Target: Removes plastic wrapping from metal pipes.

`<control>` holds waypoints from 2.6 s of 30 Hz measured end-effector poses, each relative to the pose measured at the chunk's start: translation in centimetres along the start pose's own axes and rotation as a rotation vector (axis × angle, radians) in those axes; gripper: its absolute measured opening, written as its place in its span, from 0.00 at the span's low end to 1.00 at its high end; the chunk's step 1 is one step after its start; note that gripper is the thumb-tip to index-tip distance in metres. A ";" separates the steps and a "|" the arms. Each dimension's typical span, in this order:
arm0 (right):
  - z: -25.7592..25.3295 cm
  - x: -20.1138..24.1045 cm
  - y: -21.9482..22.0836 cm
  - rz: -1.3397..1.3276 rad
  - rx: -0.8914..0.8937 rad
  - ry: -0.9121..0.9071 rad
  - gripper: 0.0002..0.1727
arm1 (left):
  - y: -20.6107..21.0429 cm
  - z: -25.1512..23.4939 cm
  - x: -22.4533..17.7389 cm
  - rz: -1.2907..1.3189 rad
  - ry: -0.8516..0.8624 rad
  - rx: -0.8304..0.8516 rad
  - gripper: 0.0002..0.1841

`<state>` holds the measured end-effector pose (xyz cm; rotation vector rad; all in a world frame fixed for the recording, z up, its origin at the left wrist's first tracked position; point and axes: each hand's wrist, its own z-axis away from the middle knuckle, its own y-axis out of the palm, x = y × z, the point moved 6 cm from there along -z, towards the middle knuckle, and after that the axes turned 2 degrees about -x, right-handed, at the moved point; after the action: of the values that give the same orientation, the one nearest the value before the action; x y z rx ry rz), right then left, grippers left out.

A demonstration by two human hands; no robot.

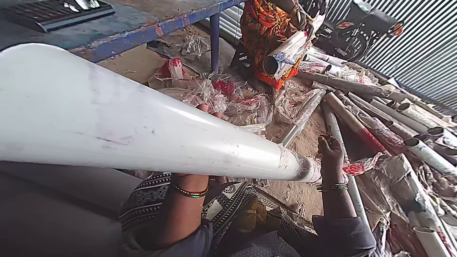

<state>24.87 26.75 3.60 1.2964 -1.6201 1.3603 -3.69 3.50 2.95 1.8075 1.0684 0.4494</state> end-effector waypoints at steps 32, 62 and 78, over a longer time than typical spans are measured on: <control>2.2 -5.8 -7.1 0.353 0.085 0.273 0.22 | -0.7 0.6 -0.5 -0.096 0.014 -0.121 0.30; 10.3 -0.5 -8.3 0.237 0.379 -0.022 0.15 | -0.7 15.7 -11.6 -1.035 -0.038 -0.391 0.17; 12.6 -1.0 -7.5 0.295 0.512 -0.076 0.14 | -2.8 19.8 -18.1 -1.921 -0.577 -0.729 0.20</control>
<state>33.68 15.07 1.91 1.4420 -1.6198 2.0262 -1.31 -21.71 -6.26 -0.1932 1.3956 -0.7384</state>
